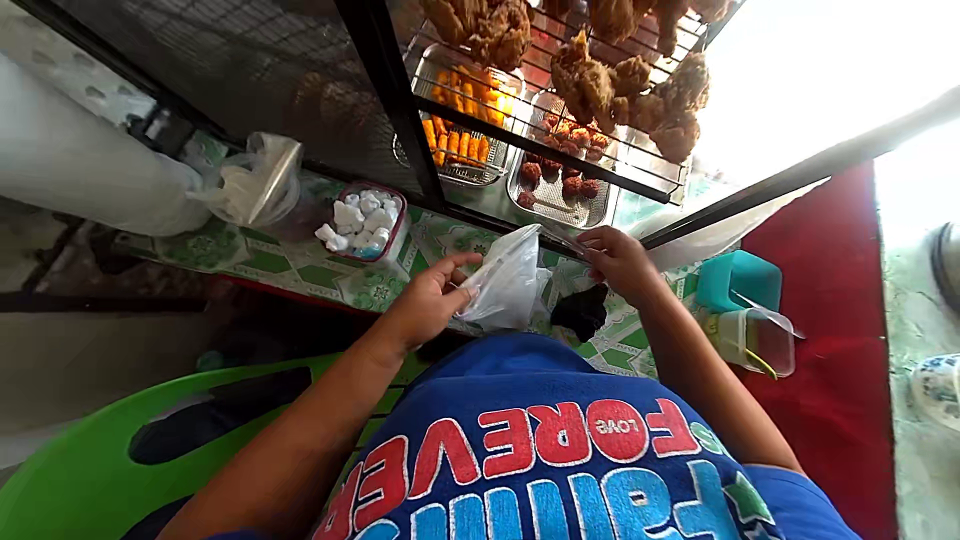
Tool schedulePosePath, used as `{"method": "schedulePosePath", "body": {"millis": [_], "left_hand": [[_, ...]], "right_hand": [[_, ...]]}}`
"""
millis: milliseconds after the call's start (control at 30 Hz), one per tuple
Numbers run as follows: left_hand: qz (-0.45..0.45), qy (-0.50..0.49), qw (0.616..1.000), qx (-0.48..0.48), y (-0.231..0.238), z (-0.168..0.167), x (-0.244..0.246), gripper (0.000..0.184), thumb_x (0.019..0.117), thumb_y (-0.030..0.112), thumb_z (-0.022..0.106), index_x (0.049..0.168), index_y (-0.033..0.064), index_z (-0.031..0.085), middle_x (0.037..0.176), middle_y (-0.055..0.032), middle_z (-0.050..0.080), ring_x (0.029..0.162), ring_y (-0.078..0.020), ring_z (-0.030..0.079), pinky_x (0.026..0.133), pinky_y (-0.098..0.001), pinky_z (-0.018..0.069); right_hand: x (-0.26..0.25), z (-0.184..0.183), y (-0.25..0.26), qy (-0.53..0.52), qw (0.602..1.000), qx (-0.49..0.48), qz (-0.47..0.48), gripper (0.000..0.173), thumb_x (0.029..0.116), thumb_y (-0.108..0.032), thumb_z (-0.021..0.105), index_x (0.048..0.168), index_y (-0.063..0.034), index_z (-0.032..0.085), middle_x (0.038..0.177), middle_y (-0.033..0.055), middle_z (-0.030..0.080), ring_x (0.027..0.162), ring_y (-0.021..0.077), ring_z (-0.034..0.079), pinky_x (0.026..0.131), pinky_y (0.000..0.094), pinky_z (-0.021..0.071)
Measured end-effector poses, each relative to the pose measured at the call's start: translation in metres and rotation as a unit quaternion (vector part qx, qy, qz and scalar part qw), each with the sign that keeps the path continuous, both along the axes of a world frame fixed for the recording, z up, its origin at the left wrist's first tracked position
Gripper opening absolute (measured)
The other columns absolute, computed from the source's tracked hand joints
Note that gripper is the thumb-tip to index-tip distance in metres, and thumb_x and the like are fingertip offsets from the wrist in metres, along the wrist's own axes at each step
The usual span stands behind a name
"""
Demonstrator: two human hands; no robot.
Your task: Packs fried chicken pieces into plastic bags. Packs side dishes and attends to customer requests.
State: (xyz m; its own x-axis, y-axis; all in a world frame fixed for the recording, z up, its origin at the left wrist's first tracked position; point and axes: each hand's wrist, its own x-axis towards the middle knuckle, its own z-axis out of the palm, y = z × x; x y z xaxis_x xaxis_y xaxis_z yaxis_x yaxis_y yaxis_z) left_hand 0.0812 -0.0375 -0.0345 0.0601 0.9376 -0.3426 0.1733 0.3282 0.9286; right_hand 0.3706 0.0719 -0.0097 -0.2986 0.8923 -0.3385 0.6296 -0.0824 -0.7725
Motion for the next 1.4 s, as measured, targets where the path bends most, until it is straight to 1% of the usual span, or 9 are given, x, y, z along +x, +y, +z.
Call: {"method": "schedulePosePath", "body": {"millis": [100,333,533,633,800,1000,1167,1267,1400], "left_hand": [[-0.019,-0.005,0.999,0.025,-0.003,0.008,0.001,0.043,0.0985,-0.003,0.061,0.138,0.0125,0.06,0.1,-0.0059,0.069,0.081,-0.0102,0.068,0.078,-0.0282,0.0588],[0.062,0.096,0.993,0.042,-0.005,-0.002,-0.03,0.031,0.1017,0.005,0.06,0.131,0.013,0.065,0.119,-0.0056,0.068,0.084,-0.0101,0.065,0.077,-0.0304,0.0558],[0.02,0.108,0.993,0.051,-0.019,-0.008,-0.038,0.029,0.1003,0.01,0.061,0.129,0.009,0.066,0.118,-0.0081,0.064,0.088,-0.0091,0.064,0.078,-0.0266,0.0553],[-0.008,0.14,0.985,0.1,-0.018,-0.005,-0.035,0.03,0.0995,0.015,0.06,0.128,0.0114,0.068,0.111,-0.0047,0.064,0.088,-0.0062,0.062,0.078,-0.0238,0.0542],[-0.09,0.133,0.97,0.18,-0.002,0.007,-0.018,0.03,0.0977,0.016,0.06,0.125,0.0123,0.07,0.106,-0.0014,0.063,0.082,-0.0029,0.06,0.072,-0.02,0.0535],[-0.124,0.077,0.934,0.326,0.024,0.036,-0.018,0.043,0.0985,0.014,0.06,0.138,-0.0006,0.056,0.115,-0.0081,0.071,0.1,-0.0095,0.068,0.091,-0.0294,0.0579],[-0.181,0.068,0.948,0.255,0.055,0.027,-0.052,0.12,0.0703,0.069,0.08,0.157,0.0028,0.03,0.155,-0.0118,0.047,0.141,-0.02,0.047,0.113,-0.0422,0.0447],[-0.243,0.091,0.951,0.169,0.056,0.045,-0.026,0.086,0.0595,0.021,0.097,0.134,0.0007,0.059,0.13,-0.0093,0.066,0.121,-0.0131,0.061,0.105,-0.0349,0.0496],[-0.3,-0.176,0.904,0.247,0.065,0.032,0.015,0.048,0.0679,0.018,0.092,0.111,0.0154,0.071,0.104,0.0159,0.075,0.102,0.0063,0.068,0.093,-0.0163,0.057]], "right_hand": [[-0.017,-0.016,0.023,-0.003,0.999,-0.033,-0.024,0.027,0.1036,-0.007,0.054,0.128,-0.0042,0.065,0.116,0.0148,0.068,0.086,0.0215,0.068,0.078,0.0416,0.0578],[-0.025,-0.027,0.047,0.306,0.934,-0.075,-0.172,0.018,0.0998,0.0,0.047,0.105,-0.0059,0.064,0.087,0.0007,0.062,0.067,0.0078,0.057,0.064,0.0245,0.0524],[-0.04,-0.067,0.064,-0.196,0.969,0.138,-0.061,0.029,0.0968,0.0,0.053,0.119,-0.0057,0.071,0.132,0.0219,0.062,0.127,0.0401,0.057,0.104,0.0609,0.0459],[-0.048,-0.059,0.036,-0.228,0.946,0.228,0.028,0.03,0.0895,-0.007,0.067,0.118,-0.0105,0.075,0.14,0.018,0.061,0.139,0.0443,0.045,0.11,0.0701,0.0311],[-0.072,-0.055,-0.019,-0.025,0.978,0.049,0.202,0.126,0.0603,-0.025,0.1,0.162,-0.0076,0.027,0.159,0.0238,0.037,0.136,0.0427,0.049,0.107,0.061,0.0463],[-0.094,-0.018,-0.029,0.149,0.942,0.236,0.188,0.019,0.0825,-0.004,0.076,0.1,0.005,0.073,0.099,0.0181,0.071,0.094,0.0257,0.069,0.086,0.0431,0.057],[-0.081,0.054,-0.024,0.203,0.91,0.288,0.217,0.013,0.0895,-0.013,0.074,0.091,0.0002,0.071,0.094,0.0078,0.067,0.095,0.0084,0.061,0.085,0.0229,0.0504],[-0.094,0.085,-0.025,0.219,0.892,0.323,0.229,0.013,0.089,-0.011,0.075,0.092,0.0016,0.072,0.095,0.0096,0.069,0.095,0.0096,0.064,0.085,0.0239,0.0528],[-0.111,0.121,-0.021,0.209,0.889,0.36,0.191,0.013,0.0912,-0.012,0.073,0.094,0.0007,0.07,0.093,0.0078,0.067,0.089,0.0084,0.063,0.079,0.0239,0.0523]]}}
